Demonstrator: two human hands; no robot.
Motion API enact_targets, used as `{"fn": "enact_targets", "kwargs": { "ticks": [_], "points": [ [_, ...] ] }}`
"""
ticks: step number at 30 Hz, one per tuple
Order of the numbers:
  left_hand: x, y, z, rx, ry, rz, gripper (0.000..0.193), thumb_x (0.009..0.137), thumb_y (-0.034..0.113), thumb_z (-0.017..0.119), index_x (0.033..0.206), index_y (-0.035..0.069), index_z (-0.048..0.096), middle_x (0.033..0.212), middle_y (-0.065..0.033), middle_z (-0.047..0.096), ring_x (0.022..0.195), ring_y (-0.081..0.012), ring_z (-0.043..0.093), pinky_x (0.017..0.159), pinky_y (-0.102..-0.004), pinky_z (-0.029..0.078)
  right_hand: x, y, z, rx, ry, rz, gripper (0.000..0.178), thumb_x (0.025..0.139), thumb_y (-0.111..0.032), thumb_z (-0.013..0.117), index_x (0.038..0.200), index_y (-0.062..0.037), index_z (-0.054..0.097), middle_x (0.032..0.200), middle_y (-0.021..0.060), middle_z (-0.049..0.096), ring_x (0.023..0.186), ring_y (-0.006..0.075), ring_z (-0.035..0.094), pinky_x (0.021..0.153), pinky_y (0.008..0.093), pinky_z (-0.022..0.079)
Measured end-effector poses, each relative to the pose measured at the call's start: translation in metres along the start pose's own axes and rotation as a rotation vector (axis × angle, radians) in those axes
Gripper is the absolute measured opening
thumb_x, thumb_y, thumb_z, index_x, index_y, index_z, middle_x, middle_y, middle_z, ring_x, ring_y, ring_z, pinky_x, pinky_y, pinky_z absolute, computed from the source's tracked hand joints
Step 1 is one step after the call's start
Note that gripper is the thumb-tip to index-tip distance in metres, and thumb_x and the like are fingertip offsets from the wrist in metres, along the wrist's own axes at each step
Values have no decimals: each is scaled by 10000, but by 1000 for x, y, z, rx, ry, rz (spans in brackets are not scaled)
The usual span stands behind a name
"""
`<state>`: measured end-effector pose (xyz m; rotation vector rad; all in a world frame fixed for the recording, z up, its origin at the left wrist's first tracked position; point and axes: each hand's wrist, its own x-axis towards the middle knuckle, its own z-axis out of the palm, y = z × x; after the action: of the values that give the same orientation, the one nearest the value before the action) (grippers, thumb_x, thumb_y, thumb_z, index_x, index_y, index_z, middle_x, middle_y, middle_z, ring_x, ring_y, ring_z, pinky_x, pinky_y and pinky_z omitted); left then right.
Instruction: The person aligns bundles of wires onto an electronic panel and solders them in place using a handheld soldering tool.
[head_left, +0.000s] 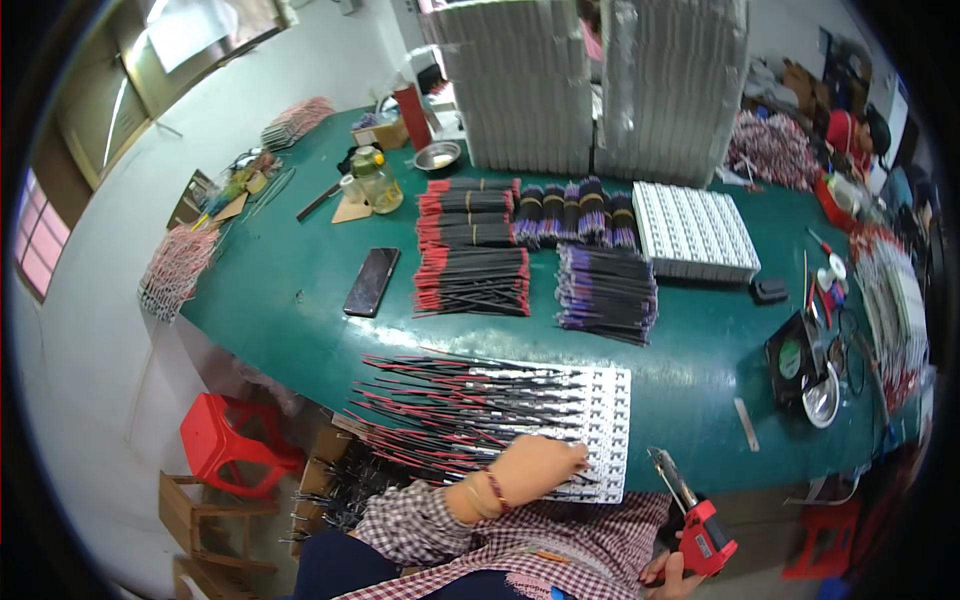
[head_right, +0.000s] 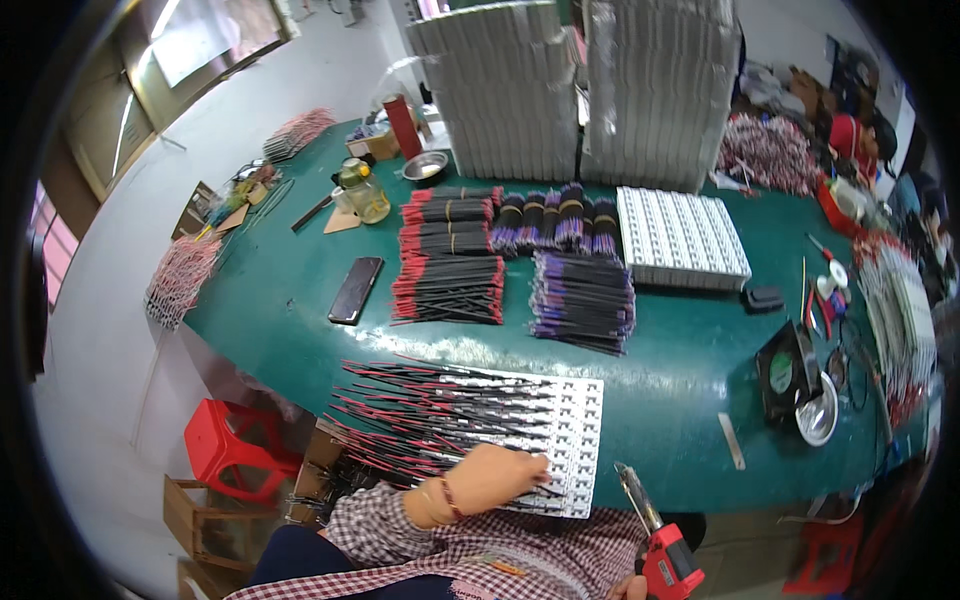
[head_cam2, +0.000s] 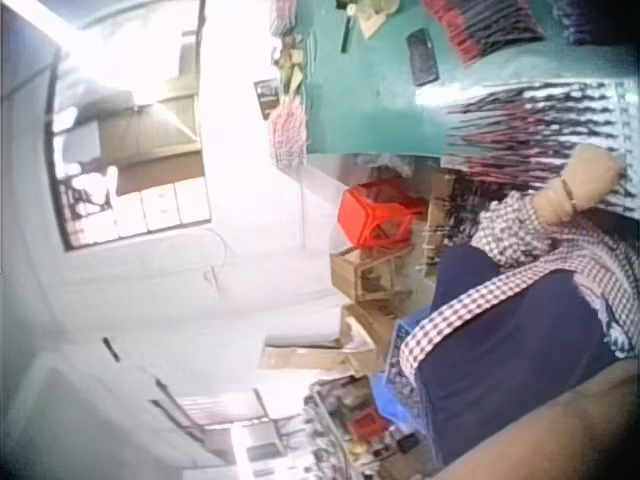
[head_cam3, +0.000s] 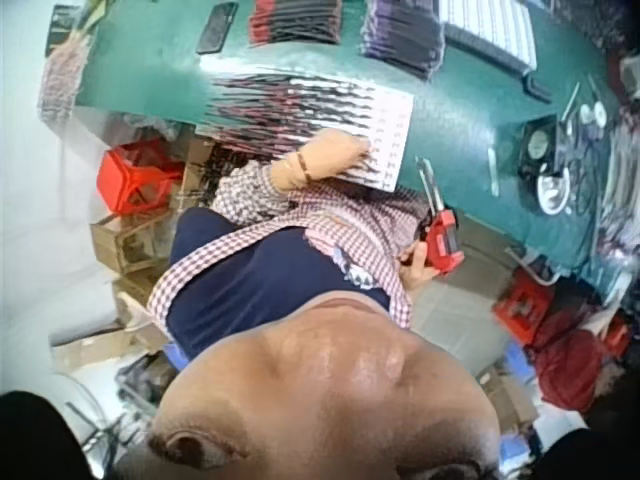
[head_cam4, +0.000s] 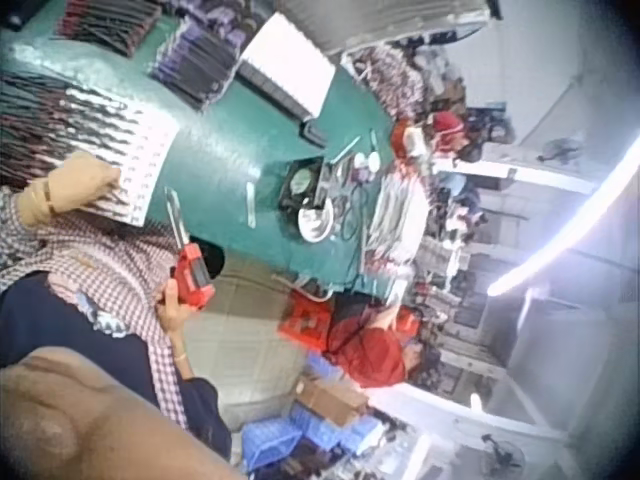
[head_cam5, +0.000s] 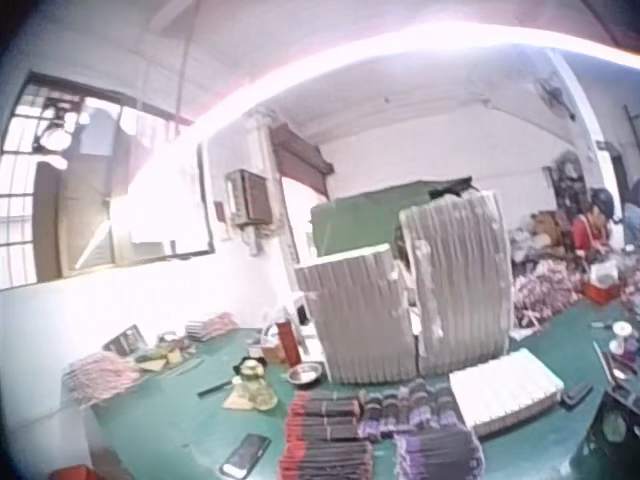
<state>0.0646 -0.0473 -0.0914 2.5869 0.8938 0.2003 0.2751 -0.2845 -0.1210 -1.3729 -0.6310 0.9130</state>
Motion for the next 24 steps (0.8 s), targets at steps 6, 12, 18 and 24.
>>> {"fn": "enact_targets", "kwargs": {
  "ticks": [6, 12, 18, 24],
  "points": [
    [-25, -33, -93, 101, 844, -322, 51, 875, 125, 604, 893, 81, 586, 701, -70, 640, 571, -234, 621, 491, -324, 459, 15, -26, 20, -67, 130, -72, 221, 965, -173, 495, 1070, 22, 509, 593, 39, 483, 467, 118, 431, 439, 251, 359],
    [-13, 2, -74, -768, 1049, -53, 275, 923, 179, 580, 1103, -3, 480, 762, -74, 577, 606, -139, 550, 536, -279, 439, 22, -23, 21, -45, 77, -94, 206, 971, -183, 487, 863, -9, 517, 585, 45, 488, 470, 125, 441, 450, 257, 365],
    [3, 4, -25, -723, 940, -146, 166, 951, 103, 503, 1076, -5, 483, 843, -163, 621, 776, -327, 641, 663, -358, 500, 18, -29, 32, 75, 178, -123, 271, 977, -219, 507, 780, -42, 451, 569, 70, 497, 490, 151, 469, 496, 281, 402],
    [-19, 32, -55, -415, 781, 91, 202, 829, 77, 608, 1008, 41, 522, 842, -118, 606, 732, -291, 631, 601, -363, 506, 25, -40, 55, 213, 210, 51, 177, 974, -200, 511, 997, -25, 494, 834, 71, 584, 657, 153, 526, 541, 310, 454]
  ]
}}
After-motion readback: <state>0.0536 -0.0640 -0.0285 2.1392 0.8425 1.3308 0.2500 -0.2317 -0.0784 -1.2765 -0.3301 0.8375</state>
